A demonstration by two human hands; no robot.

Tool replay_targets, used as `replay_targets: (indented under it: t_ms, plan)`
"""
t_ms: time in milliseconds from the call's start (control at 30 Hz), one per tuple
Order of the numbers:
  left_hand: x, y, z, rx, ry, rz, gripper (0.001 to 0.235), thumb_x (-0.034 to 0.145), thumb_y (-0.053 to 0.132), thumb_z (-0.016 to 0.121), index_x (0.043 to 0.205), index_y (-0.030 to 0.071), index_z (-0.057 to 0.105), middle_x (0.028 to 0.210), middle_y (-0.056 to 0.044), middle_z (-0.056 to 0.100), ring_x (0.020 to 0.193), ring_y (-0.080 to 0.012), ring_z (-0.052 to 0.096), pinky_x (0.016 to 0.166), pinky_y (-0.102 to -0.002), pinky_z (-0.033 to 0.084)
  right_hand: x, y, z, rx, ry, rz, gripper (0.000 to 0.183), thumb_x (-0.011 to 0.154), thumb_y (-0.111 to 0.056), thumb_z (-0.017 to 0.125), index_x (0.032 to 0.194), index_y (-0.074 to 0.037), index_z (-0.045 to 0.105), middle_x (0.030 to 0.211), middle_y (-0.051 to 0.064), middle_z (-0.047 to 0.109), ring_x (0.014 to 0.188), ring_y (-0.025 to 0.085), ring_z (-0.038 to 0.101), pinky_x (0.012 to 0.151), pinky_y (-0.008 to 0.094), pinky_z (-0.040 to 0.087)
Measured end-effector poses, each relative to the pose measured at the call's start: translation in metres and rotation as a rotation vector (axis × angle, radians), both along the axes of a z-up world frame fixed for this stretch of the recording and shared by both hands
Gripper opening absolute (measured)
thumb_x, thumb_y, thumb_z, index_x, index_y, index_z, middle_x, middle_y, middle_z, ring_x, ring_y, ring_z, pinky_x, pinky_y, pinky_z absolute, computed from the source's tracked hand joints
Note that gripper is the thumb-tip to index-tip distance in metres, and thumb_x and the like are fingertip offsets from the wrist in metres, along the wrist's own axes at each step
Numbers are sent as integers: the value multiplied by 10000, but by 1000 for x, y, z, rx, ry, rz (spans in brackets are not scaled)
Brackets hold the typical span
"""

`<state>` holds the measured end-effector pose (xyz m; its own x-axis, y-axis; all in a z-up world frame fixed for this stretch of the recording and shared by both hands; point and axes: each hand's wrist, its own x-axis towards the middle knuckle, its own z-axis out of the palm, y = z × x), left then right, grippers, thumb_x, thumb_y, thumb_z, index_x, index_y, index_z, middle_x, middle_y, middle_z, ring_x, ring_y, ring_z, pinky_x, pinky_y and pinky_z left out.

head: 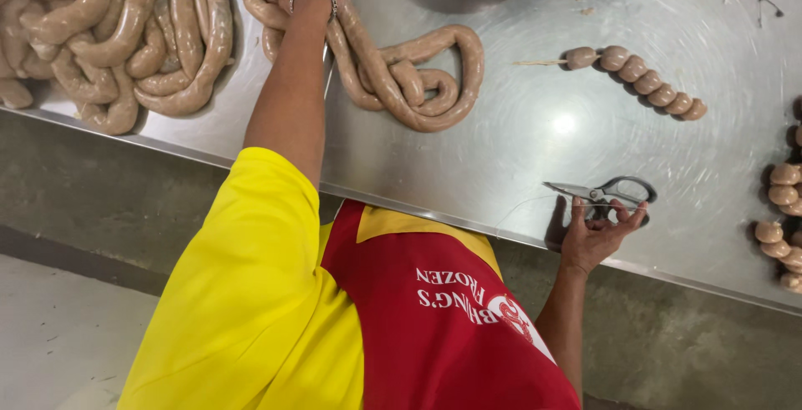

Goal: The person ties a long casing filled with meat into individual sausage links by hand and with string, using scissors to cut the excess string.

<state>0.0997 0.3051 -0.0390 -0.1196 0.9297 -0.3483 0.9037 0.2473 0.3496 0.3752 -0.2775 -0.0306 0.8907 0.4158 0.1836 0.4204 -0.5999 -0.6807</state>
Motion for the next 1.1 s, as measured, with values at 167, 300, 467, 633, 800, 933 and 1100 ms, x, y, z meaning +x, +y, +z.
replay_targets:
  t_ms: [167,300,467,633,800,933,1100]
  plan:
    - [-3,-18,-2,110,-270,58,687,742,331,765,1285,8,495,1097,-271,681,1044,-417,662,931,-451,534,1,-1,2,6,11,5,1101,932,-179,936,1688,-90,141,1406,134,583,738,111,501,645,254,487]
    - [-11,-41,15,458,-556,31,551,841,396,839,1149,5,602,1057,-240,732,996,-396,705,896,-450,557,3,-3,-4,37,-2,39,1085,948,-197,944,1696,-88,165,1405,142,581,767,124,512,653,247,481]
    - [-7,-127,92,610,-948,-118,378,894,137,652,1180,-15,458,1001,-177,733,862,-350,739,797,-457,582,6,-5,-8,107,-73,155,1029,995,-169,943,1654,-39,163,1432,190,529,1158,183,604,725,244,501]
    - [-24,-209,147,585,-1004,-192,358,971,96,612,1221,4,373,945,-184,588,787,-309,690,702,-425,582,7,-6,-8,92,-32,133,990,984,-148,935,1644,-42,205,1459,205,518,1209,194,584,703,246,494]
    - [-39,-283,140,345,-952,-281,483,984,172,640,1338,-25,377,938,-210,627,841,-380,684,716,-434,573,7,-6,-10,53,27,75,1051,954,-153,934,1694,-79,191,1410,162,546,1002,162,583,693,235,489]
    - [-43,-281,88,220,-650,-494,543,925,227,667,1341,-29,429,1132,-286,597,871,-435,647,787,-526,550,11,-7,-14,55,-102,170,1023,982,-59,915,1666,-78,155,1400,165,519,1157,148,618,757,230,537]
    - [-72,-240,39,264,-325,-362,606,880,410,722,1255,-6,491,1283,-262,547,1166,-433,558,952,-547,440,8,-4,-8,-2,23,21,1041,994,-140,923,1684,-101,145,1413,132,557,866,94,549,662,214,479]
